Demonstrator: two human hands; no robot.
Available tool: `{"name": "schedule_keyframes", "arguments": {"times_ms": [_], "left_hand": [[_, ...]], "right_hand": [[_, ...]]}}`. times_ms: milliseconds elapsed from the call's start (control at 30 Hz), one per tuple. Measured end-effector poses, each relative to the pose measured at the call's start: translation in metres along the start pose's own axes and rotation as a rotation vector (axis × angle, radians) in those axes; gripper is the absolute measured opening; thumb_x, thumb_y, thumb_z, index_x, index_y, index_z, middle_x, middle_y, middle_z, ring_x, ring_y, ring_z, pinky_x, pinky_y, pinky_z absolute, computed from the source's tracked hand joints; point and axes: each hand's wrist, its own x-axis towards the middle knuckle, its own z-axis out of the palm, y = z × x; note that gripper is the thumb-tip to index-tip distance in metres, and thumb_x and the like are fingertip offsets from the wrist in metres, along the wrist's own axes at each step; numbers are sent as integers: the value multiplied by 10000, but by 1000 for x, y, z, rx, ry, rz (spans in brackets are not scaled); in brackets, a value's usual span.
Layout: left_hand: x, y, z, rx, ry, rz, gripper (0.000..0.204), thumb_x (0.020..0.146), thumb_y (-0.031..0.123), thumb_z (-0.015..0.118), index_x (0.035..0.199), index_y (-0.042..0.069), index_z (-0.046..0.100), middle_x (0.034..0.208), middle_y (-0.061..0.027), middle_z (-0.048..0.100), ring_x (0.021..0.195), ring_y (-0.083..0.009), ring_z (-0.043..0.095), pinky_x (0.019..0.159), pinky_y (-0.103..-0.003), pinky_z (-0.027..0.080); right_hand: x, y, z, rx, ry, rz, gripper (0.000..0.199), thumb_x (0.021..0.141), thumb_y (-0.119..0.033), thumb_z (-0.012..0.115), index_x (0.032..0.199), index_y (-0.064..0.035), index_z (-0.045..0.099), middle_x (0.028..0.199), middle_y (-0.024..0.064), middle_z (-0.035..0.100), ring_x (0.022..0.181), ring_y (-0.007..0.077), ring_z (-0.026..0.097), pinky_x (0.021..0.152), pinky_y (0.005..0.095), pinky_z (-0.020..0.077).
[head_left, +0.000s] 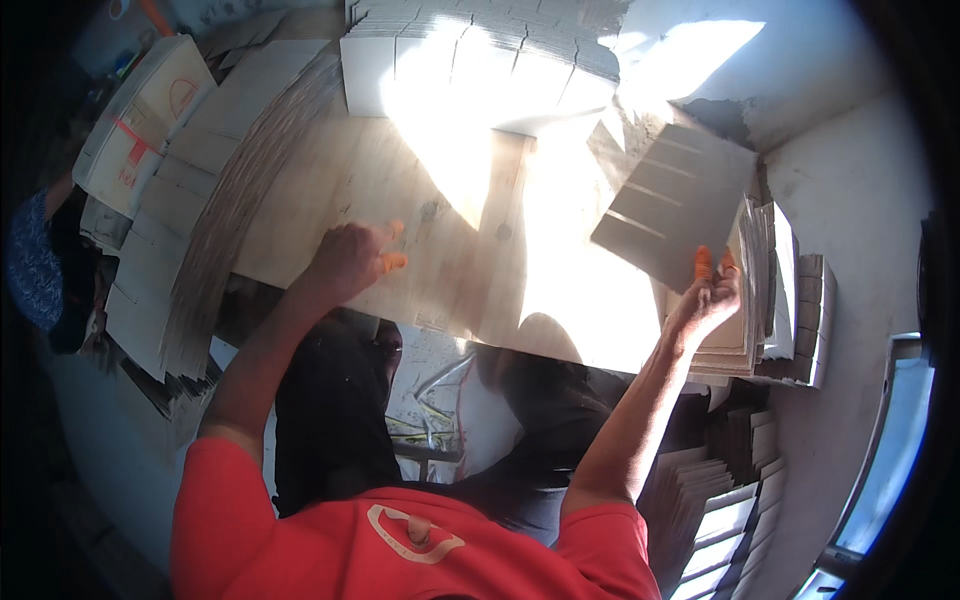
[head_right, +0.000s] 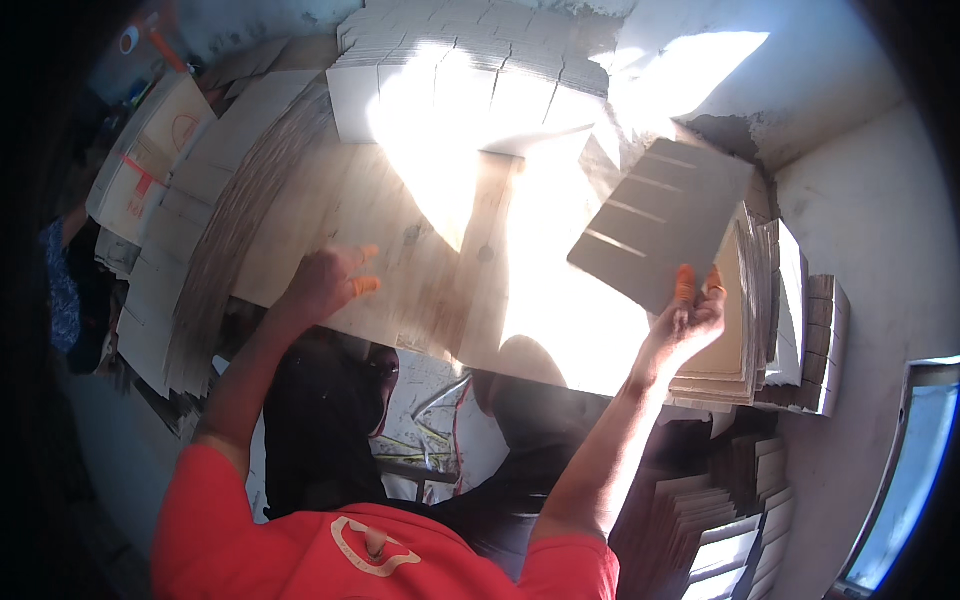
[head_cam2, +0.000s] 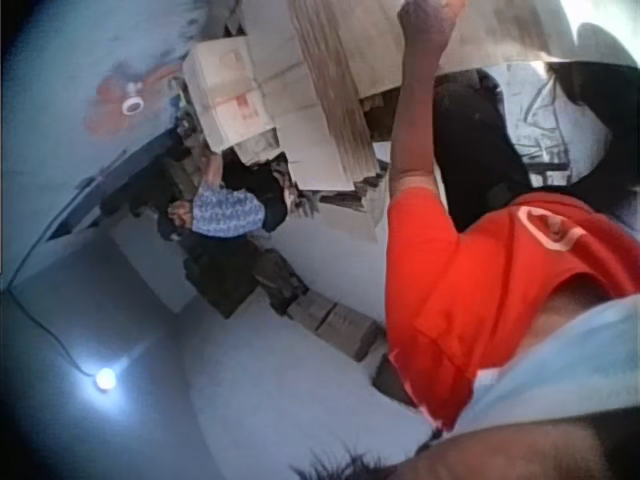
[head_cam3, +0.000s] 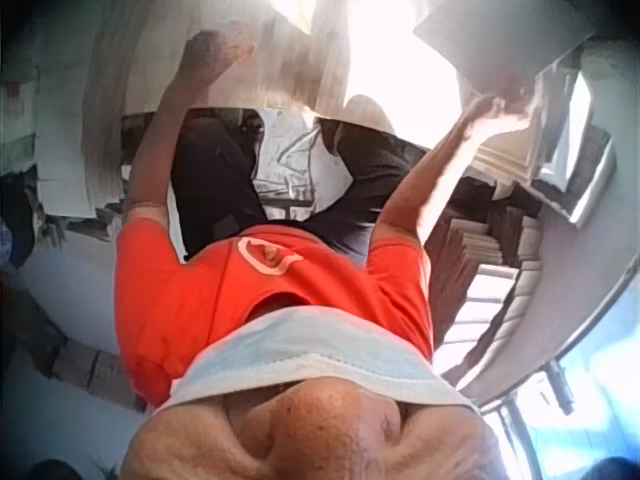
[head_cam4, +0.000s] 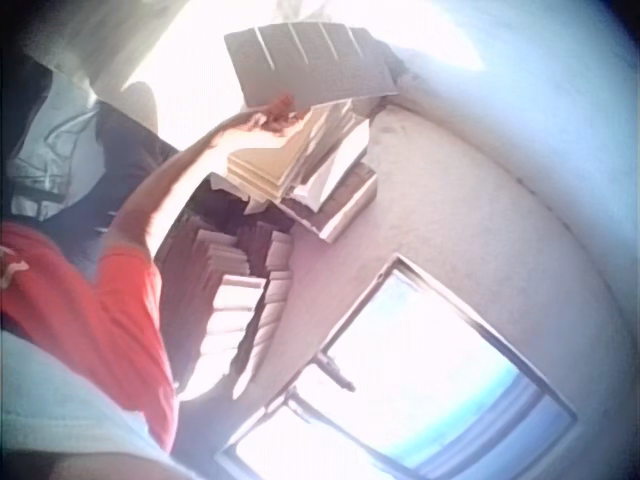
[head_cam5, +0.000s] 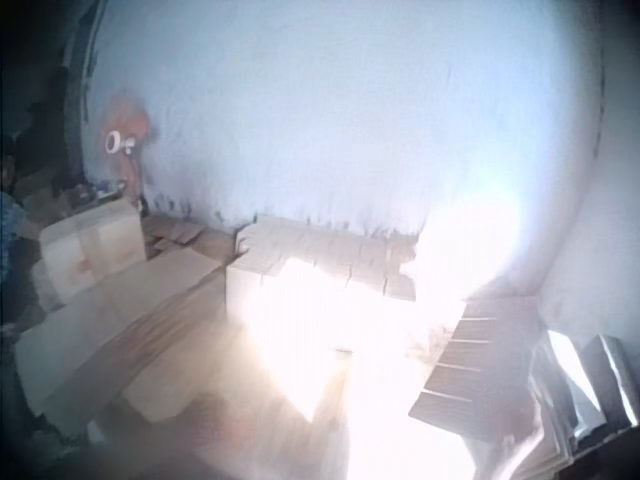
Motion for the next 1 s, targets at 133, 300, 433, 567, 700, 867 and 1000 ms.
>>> {"name": "schedule_keyframes", "arguments": {"times_ms": [133,300,433,567,700,867,1000], "left_hand": [[95,6,-2,-142,362,272,441,783,160,691,1168,-21,575,1095,-210,627,1046,-361,579,898,-403,456],[213,26,-18,29,476,460,482,757,105,675,1192,-40,524,1122,-217,591,1057,-360,530,896,-412,438],[264,53,-25,236,588,493,386,718,-1,587,1098,7,514,1084,-134,560,1096,-306,467,905,-405,436],[307,60,-12,415,763,441,343,724,6,589,1063,34,544,1025,-132,591,1022,-306,529,844,-415,452],[338,59,-9,526,647,338,344,761,94,609,1092,64,516,1115,-62,546,1096,-245,477,925,-394,380],[345,52,-17,388,742,486,162,770,90,606,928,57,595,923,-78,629,968,-250,568,835,-373,457],[324,48,-25,376,782,697,143,768,70,595,911,60,599,879,-85,648,901,-285,598,763,-406,490]], "right_hand": [[0,-33,21,296,20,80,309,883,-19,601,1185,20,548,915,109,674,724,142,667,521,244,554],[8,-13,45,201,-158,-74,315,856,-1,623,1167,-1,573,885,65,654,659,86,620,453,192,525],[10,-7,57,81,-19,-108,347,888,-28,600,1226,1,527,1003,88,642,726,81,619,467,181,513],[18,-5,60,133,20,-83,336,876,-61,636,1197,-11,551,1008,73,643,726,91,622,476,186,512],[22,3,65,197,33,-84,346,868,-74,654,1196,-18,561,1042,71,635,739,97,629,445,187,515],[21,7,71,144,16,-114,373,886,-24,607,1249,-20,521,1112,86,620,805,111,639,460,193,533],[19,4,74,99,36,-183,389,890,-1,591,1269,-26,507,1140,85,614,825,114,641,472,200,531]]}}
